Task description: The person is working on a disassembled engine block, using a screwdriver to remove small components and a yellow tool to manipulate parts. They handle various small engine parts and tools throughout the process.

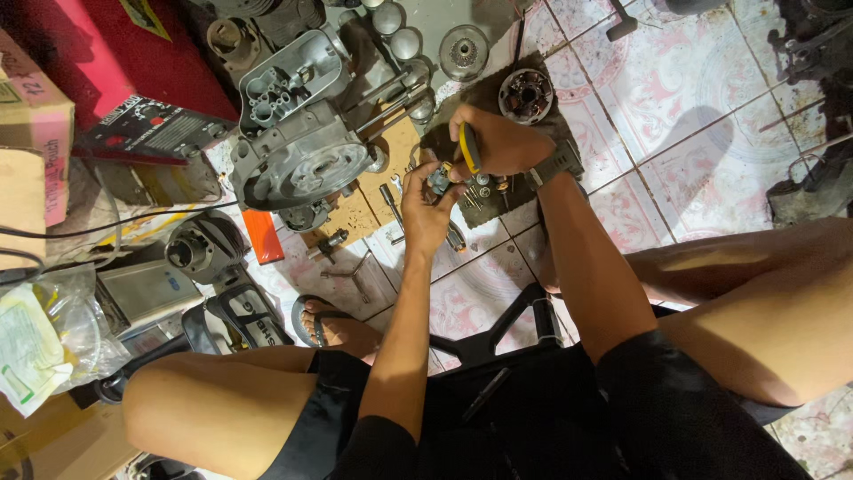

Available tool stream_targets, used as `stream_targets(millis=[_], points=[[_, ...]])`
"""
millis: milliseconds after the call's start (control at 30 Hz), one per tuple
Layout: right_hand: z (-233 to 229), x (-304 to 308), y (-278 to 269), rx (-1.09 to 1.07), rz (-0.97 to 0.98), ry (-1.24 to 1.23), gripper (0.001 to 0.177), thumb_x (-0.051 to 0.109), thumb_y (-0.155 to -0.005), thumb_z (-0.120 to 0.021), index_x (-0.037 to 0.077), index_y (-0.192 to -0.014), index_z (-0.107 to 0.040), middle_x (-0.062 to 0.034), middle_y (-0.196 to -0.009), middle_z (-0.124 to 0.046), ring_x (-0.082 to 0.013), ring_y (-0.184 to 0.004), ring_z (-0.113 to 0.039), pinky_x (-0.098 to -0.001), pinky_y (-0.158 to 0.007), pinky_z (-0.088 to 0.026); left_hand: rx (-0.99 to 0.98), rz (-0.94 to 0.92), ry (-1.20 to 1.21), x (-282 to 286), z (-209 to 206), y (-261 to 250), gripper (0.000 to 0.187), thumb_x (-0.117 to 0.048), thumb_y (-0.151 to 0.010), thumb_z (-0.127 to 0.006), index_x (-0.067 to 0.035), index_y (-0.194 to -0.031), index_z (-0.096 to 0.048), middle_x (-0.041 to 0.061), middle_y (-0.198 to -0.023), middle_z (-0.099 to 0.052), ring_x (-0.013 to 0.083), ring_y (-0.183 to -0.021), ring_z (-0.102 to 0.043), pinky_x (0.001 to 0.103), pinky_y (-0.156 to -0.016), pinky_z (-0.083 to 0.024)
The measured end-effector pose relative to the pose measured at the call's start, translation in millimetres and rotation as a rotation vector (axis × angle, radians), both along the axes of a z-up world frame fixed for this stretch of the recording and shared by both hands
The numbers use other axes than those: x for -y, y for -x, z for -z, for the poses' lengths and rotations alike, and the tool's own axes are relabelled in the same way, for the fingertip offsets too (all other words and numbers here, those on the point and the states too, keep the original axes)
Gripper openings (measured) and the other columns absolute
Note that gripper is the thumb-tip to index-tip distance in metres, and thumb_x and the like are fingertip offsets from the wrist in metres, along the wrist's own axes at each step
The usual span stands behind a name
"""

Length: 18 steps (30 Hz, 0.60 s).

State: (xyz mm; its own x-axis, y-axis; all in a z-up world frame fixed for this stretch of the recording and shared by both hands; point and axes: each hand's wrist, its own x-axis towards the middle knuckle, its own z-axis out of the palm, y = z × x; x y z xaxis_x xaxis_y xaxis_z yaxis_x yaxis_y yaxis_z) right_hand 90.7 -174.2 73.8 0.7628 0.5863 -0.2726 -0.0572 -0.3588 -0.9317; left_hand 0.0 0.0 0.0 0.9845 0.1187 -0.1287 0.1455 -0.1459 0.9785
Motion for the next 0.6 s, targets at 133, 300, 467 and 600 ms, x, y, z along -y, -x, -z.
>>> stream_targets(millis=[133,300,467,600], points=[[-6.0,0.8,1.0,-0.019,-0.007,-0.016,0.061,0.02,-0.075,-0.081,0.0,-0.112,-0.035,-0.0202,-0.081,-0.065,-0.0269,-0.075,-0.066,-0.0367,-0.07,-0.049,0.014,0.003,-0.027,0.3,-16.0,1.1,0.043,-0.009,-0.076,-0.079,-0.01,-0.115,-0.06,0.009,-0.105,-0.053,0.0178,-0.089,-0.058,0.027,-0.071,-0.053],[1.0,5.2,0.1,-0.06,0.012,-0.117,0.053,0.012,-0.077,-0.08,0.005,-0.104,-0.035,-0.0154,-0.081,-0.066,-0.022,-0.074,-0.067,-0.0309,-0.071,-0.049,0.014,0.062,-0.085,-1.5,-18.4,-0.2,0.025,-0.013,-0.086,-0.069,-0.013,-0.11,-0.064,0.012,-0.1,-0.06,0.0251,-0.091,-0.062,0.033,-0.076,-0.051],[-2.6,10.0,0.3,-0.031,0.003,-0.126,0.05,0.015,-0.079,-0.08,0.006,-0.103,-0.036,-0.0175,-0.083,-0.067,-0.0259,-0.076,-0.068,-0.0348,-0.071,-0.051,-0.018,0.053,-0.104,2.8,-7.6,-0.2,0.014,-0.019,-0.09,-0.066,-0.016,-0.104,-0.066,0.009,-0.094,-0.062,0.02,-0.085,-0.061,0.03,-0.074,-0.051],[5.8,16.2,4.7,0.039,-0.004,-0.064,0.049,0.021,-0.08,-0.079,0.008,-0.102,-0.036,-0.0184,-0.08,-0.066,-0.0297,-0.073,-0.067,-0.0409,-0.067,-0.052,-0.042,0.058,-0.131,7.9,4.8,-1.5,0.01,-0.024,-0.09,-0.065,-0.019,-0.099,-0.067,0.005,-0.087,-0.063,0.0143,-0.075,-0.056,0.028,-0.068,-0.048]])
